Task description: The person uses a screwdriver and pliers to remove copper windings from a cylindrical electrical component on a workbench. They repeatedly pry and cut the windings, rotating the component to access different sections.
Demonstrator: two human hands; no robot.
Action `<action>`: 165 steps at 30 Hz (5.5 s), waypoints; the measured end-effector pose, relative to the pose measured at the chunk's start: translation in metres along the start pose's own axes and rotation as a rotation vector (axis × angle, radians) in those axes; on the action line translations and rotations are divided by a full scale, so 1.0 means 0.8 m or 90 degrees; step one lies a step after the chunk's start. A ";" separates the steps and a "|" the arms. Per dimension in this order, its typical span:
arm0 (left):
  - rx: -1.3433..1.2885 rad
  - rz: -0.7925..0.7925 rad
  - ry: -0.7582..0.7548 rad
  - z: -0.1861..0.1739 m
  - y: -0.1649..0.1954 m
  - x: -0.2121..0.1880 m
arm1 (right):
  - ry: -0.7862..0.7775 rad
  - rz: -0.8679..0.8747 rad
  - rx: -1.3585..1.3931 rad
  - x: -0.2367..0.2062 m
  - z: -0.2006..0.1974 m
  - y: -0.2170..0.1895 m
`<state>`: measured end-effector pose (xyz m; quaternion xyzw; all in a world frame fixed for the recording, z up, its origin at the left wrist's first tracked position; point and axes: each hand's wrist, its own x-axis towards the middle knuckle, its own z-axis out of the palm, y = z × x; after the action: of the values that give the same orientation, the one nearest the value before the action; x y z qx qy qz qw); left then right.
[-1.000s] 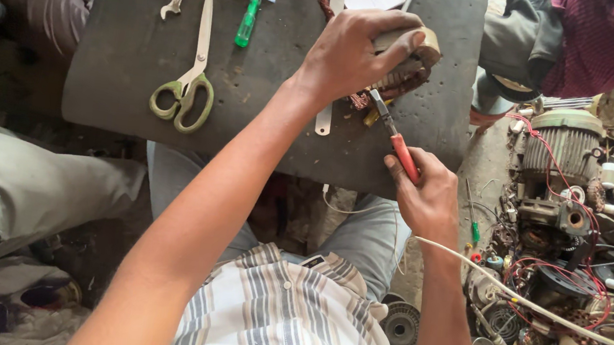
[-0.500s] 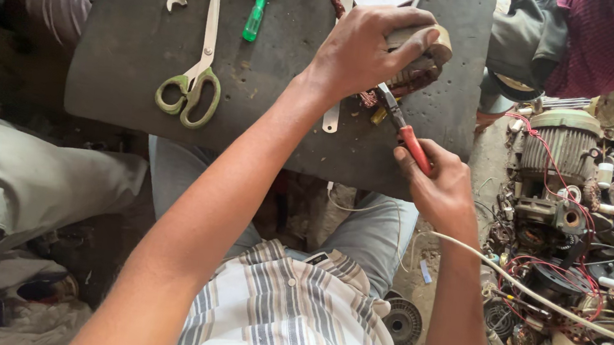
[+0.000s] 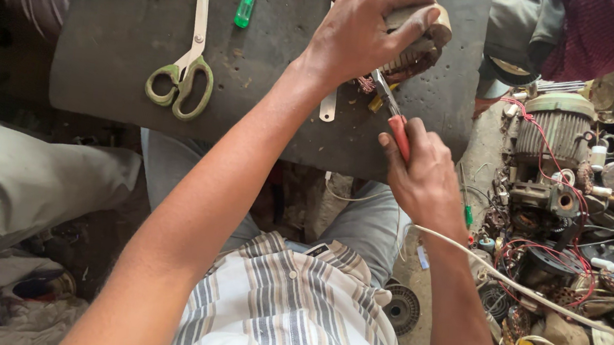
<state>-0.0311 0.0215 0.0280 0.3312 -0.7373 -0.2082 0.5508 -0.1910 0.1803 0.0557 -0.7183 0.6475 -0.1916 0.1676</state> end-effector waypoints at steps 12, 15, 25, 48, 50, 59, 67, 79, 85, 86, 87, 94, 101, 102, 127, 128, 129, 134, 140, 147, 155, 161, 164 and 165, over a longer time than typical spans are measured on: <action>-0.021 -0.005 -0.036 -0.001 -0.005 0.002 | 0.125 0.024 0.108 -0.015 0.066 0.029; -0.026 0.001 -0.019 -0.001 -0.003 -0.002 | 0.102 0.072 0.156 -0.012 0.062 0.030; -0.033 0.006 -0.041 0.001 0.001 -0.002 | 0.099 0.136 0.197 -0.014 0.067 0.034; -0.030 0.049 -0.034 0.017 -0.013 0.005 | 0.049 0.165 0.132 -0.022 0.012 0.023; -0.032 0.035 -0.041 0.017 -0.014 0.006 | 0.024 0.246 0.134 -0.022 0.012 0.018; -0.035 0.026 -0.038 0.017 -0.013 0.007 | 0.110 0.043 -0.027 -0.018 0.009 -0.001; -0.043 0.053 -0.035 0.017 -0.014 0.006 | 0.061 0.104 -0.101 -0.022 0.000 -0.018; -0.032 0.056 -0.033 0.018 -0.016 0.004 | 0.128 -0.011 -0.130 -0.024 0.010 0.005; -0.042 0.051 -0.034 0.016 -0.015 0.007 | 0.128 -0.017 -0.179 -0.022 0.017 0.012; -0.045 0.049 -0.039 0.016 -0.015 0.007 | 0.130 -0.017 -0.182 -0.021 0.019 0.013; -0.049 0.046 -0.046 0.016 -0.015 0.006 | 0.131 -0.017 -0.186 -0.021 0.021 0.014; -0.051 0.056 -0.033 0.017 -0.013 0.005 | 0.142 -0.002 -0.197 -0.020 0.028 0.017; -0.038 0.066 -0.026 0.018 -0.016 0.004 | 0.163 -0.037 -0.223 -0.017 0.025 0.013; -0.034 0.073 -0.023 0.019 -0.017 0.004 | 0.169 -0.048 -0.223 -0.017 0.023 0.012; -0.062 0.036 -0.040 0.017 -0.015 0.005 | -0.006 -0.030 -0.251 -0.017 -0.070 -0.022; -0.052 0.036 -0.045 0.017 -0.016 0.005 | 0.008 -0.026 -0.234 -0.017 -0.069 -0.020; -0.042 0.035 -0.050 0.017 -0.016 0.005 | 0.023 -0.021 -0.217 -0.018 -0.067 -0.018; -0.024 0.051 -0.018 0.022 -0.015 0.004 | 0.049 -0.032 -0.238 -0.003 -0.036 -0.014; -0.029 0.042 -0.047 0.017 -0.014 0.003 | -0.013 0.045 -0.216 -0.008 -0.048 -0.013; -0.043 0.052 -0.048 0.016 -0.012 0.008 | 0.004 0.009 -0.161 -0.003 -0.036 -0.012; -0.029 0.044 -0.034 0.018 -0.016 0.008 | 0.097 -0.007 -0.127 -0.011 -0.019 0.005; -0.036 0.051 -0.037 0.017 -0.018 0.008 | 0.136 -0.010 -0.203 -0.010 0.011 0.012; -0.041 0.049 -0.036 0.019 -0.019 0.007 | 0.126 -0.015 -0.210 -0.009 0.014 0.016; -0.045 0.049 -0.036 0.020 -0.019 0.006 | 0.122 -0.017 -0.206 -0.009 0.014 0.017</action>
<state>-0.0429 0.0064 0.0161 0.2766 -0.7572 -0.2218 0.5486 -0.1976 0.1858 0.0391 -0.7229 0.6733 -0.1545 -0.0150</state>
